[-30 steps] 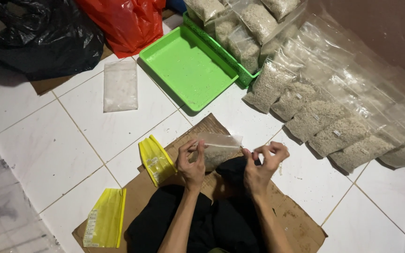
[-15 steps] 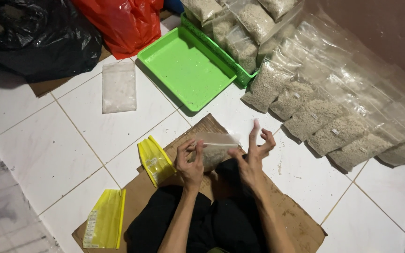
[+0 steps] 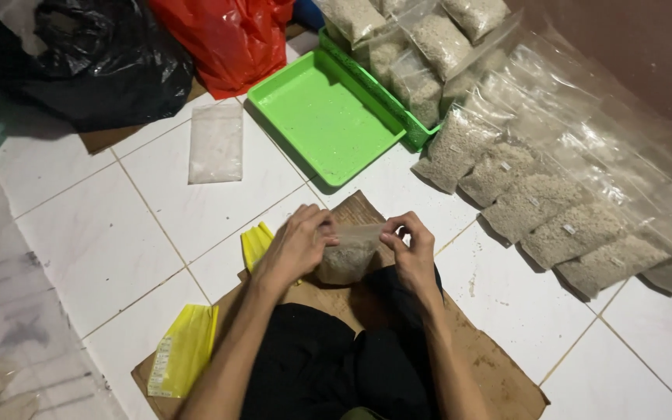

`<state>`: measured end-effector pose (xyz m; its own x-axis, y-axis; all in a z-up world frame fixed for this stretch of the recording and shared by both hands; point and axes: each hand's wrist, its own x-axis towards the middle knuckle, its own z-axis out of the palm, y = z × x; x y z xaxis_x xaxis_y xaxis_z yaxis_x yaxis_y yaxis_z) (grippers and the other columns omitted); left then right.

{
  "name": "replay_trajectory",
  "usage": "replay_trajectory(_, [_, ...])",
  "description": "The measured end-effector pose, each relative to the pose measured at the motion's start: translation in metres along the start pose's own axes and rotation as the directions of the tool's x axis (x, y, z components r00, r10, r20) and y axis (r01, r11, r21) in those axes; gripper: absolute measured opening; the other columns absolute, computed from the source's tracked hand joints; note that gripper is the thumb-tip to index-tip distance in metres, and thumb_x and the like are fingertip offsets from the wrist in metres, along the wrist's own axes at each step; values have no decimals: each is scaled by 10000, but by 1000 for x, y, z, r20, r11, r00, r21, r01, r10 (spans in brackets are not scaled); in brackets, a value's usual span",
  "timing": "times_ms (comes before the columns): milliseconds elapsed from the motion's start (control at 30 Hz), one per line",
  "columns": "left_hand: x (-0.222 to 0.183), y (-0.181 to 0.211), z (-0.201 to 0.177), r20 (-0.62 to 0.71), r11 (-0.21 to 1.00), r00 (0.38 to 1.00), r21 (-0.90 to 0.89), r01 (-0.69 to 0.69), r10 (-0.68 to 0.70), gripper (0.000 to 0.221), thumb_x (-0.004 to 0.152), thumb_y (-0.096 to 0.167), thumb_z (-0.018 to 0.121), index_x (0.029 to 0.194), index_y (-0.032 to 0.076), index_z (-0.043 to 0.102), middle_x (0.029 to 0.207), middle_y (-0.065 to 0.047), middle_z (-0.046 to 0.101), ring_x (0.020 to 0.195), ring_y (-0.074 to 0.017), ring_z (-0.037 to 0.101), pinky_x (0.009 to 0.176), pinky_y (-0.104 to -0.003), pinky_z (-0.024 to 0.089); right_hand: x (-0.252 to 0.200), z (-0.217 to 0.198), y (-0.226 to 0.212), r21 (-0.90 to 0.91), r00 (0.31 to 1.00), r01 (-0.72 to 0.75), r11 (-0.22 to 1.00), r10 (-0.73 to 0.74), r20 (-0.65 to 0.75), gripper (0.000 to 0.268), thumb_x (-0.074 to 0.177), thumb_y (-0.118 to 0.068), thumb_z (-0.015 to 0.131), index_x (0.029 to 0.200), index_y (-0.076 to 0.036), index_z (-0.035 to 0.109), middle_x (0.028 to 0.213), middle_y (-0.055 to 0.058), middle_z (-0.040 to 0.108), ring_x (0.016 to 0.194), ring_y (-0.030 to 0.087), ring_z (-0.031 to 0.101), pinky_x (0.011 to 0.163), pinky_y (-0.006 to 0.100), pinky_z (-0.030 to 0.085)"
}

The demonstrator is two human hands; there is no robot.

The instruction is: Manually sealing plastic bags of granular material with yellow adhesive strips while sitting on the floor.

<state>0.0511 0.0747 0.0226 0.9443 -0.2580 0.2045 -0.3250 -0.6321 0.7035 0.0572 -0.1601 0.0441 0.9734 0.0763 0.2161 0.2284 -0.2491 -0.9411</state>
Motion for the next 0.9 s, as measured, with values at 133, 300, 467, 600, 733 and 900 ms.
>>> replay_trajectory(133, [9,20,-27,125,985,989,163,56,-76,201,783,16,673,983,7,678,855,-168,632,885,-398,632,817,-502,507,12,8,-8,-99,997,54,994,-48,64,141,749,-40,799,830,-33,684,778,69,586,731,220,561,702,321,472])
replay_trajectory(300, [16,-3,-32,236,977,963,198,82,-128,98,799,30,682,862,29,607,792,-138,583,818,-388,645,723,-445,527,19,21,-20,-137,989,94,986,-76,130,114,769,1,752,781,1,639,762,72,513,700,214,517,674,317,457])
replay_trajectory(467, [19,-17,-31,277,983,953,170,76,-122,138,803,80,715,823,12,597,766,-143,577,795,-387,632,725,-447,513,16,34,-17,-119,988,120,986,-107,107,118,832,-9,694,759,-24,602,764,58,496,690,217,521,657,325,456])
replay_trajectory(600, [19,-9,-36,305,989,944,118,94,-126,137,820,99,704,824,12,599,766,-157,579,761,-379,628,695,-434,514,17,38,13,-108,984,169,980,-162,76,174,884,-84,662,749,-61,553,753,40,450,670,213,501,637,320,444])
replay_trajectory(733, [25,3,-35,320,986,940,148,75,-120,87,823,32,671,839,1,592,769,-160,585,789,-382,640,695,-427,523,16,37,13,-53,985,169,984,-167,38,145,871,-96,677,770,-69,577,750,35,466,674,189,504,650,301,447])
replay_trajectory(900, [25,30,-42,342,991,936,129,35,-78,66,807,-20,659,859,-27,619,780,-193,612,793,-395,653,698,-436,533,15,33,5,34,979,175,984,-177,99,238,806,-270,744,812,-72,613,757,18,491,689,165,505,692,304,465])
